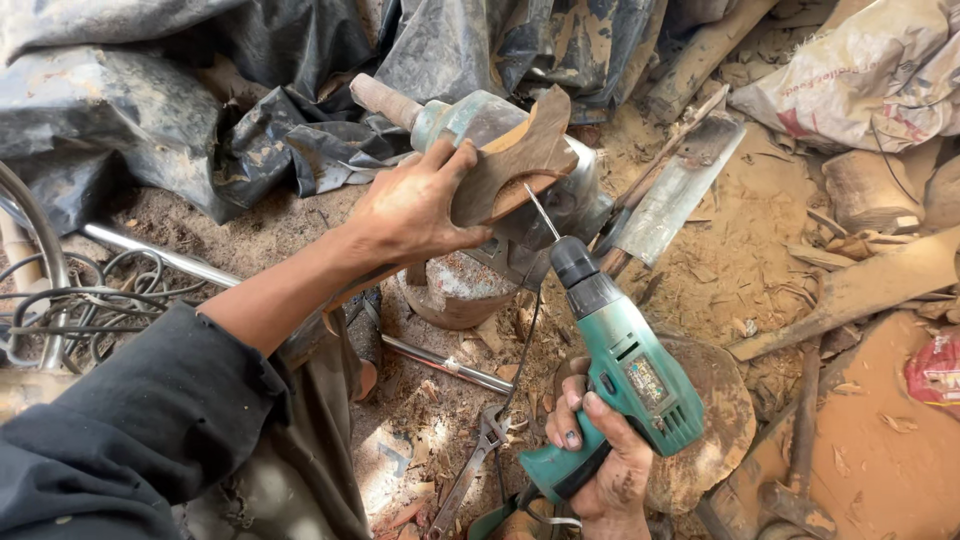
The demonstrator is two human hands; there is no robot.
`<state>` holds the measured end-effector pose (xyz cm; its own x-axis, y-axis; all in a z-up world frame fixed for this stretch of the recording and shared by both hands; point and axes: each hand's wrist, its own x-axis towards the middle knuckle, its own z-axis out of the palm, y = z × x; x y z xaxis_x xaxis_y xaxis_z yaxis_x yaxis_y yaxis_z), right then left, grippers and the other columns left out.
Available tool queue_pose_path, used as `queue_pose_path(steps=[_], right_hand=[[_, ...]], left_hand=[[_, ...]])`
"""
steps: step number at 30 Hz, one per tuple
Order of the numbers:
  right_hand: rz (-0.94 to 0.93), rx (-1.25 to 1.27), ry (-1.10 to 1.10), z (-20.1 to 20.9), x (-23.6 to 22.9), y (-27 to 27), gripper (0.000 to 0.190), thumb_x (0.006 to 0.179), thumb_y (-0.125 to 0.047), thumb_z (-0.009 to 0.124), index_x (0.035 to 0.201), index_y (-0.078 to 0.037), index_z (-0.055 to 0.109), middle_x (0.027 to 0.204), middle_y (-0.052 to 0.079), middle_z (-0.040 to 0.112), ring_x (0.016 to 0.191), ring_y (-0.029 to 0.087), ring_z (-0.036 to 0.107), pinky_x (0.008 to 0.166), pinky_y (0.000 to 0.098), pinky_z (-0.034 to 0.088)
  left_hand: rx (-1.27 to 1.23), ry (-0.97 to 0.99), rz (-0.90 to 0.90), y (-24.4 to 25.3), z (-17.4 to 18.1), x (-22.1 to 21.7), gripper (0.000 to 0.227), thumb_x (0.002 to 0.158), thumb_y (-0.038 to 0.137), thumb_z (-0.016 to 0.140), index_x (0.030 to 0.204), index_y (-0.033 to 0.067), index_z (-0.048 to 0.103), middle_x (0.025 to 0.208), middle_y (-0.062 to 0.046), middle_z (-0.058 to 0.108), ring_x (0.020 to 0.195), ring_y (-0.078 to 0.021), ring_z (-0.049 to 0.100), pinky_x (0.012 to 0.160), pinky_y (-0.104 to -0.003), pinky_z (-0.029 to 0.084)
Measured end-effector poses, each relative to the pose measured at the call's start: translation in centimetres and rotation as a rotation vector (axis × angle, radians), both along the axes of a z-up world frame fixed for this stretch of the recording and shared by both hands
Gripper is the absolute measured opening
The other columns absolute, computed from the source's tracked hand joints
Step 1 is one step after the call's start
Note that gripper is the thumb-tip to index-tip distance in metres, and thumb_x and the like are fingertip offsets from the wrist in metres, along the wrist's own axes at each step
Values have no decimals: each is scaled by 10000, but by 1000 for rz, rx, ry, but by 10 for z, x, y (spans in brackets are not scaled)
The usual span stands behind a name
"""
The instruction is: The person uses a corded drill to make multiple holes in a curved wooden piece clamped in a bench vise. The person holds the wood steady with one hand while operating the drill with the other, repositioning the drill bit to create several holes along the curved edge.
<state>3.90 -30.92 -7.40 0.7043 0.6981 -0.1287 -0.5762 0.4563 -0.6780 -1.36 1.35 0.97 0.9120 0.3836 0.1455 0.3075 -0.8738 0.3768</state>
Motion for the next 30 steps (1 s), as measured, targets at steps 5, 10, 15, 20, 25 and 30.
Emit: queue_pose_path(steps=[5,10,15,20,25,30], right_hand=[[4,1,-25,5,-4,8,484,865,-102,721,1253,90,505,872,98,565,572,114,483,543,295,424],[37,83,75,0,-2,32,443,872,-105,685,1241,67,512,842,69,547,582,98,475,564,270,433],[61,110,189,0,-1,42,310,886,-96,660,1138,-7,505,810,34,511,565,66,437,553,247,416],[46,69,172,1,-12,45,325,866,-99,665,1138,-24,504,780,20,494,558,60,420,550,248,411],[61,116,201,-4,-18,40,361,876,-99,678,1170,5,497,786,24,506,577,64,436,573,255,422],[50,111,208,-9,-25,29,398,872,-106,699,1188,15,489,793,34,525,577,73,449,570,262,429]], left_hand=[[1,-36,-50,-2,0,-7,919,726,510,835,1404,47,424,1294,-209,520,1151,-421,588,967,-512,516],[72,-76,-105,-6,0,-4,967,707,467,823,1419,-29,395,1224,-237,534,1072,-430,624,888,-501,557],[83,-72,-84,-9,-6,-3,972,676,463,840,1384,-42,405,1188,-242,548,1024,-448,629,825,-525,557],[70,-128,-32,-14,-7,0,808,687,437,851,1286,36,484,1177,-229,567,1050,-451,624,824,-553,545],[59,-124,-7,-21,-9,4,824,672,413,854,1292,24,474,1174,-230,569,1029,-454,621,811,-554,548],[41,-136,-16,-20,-10,3,796,678,411,849,1273,24,487,1173,-225,577,1045,-448,621,817,-551,546]])
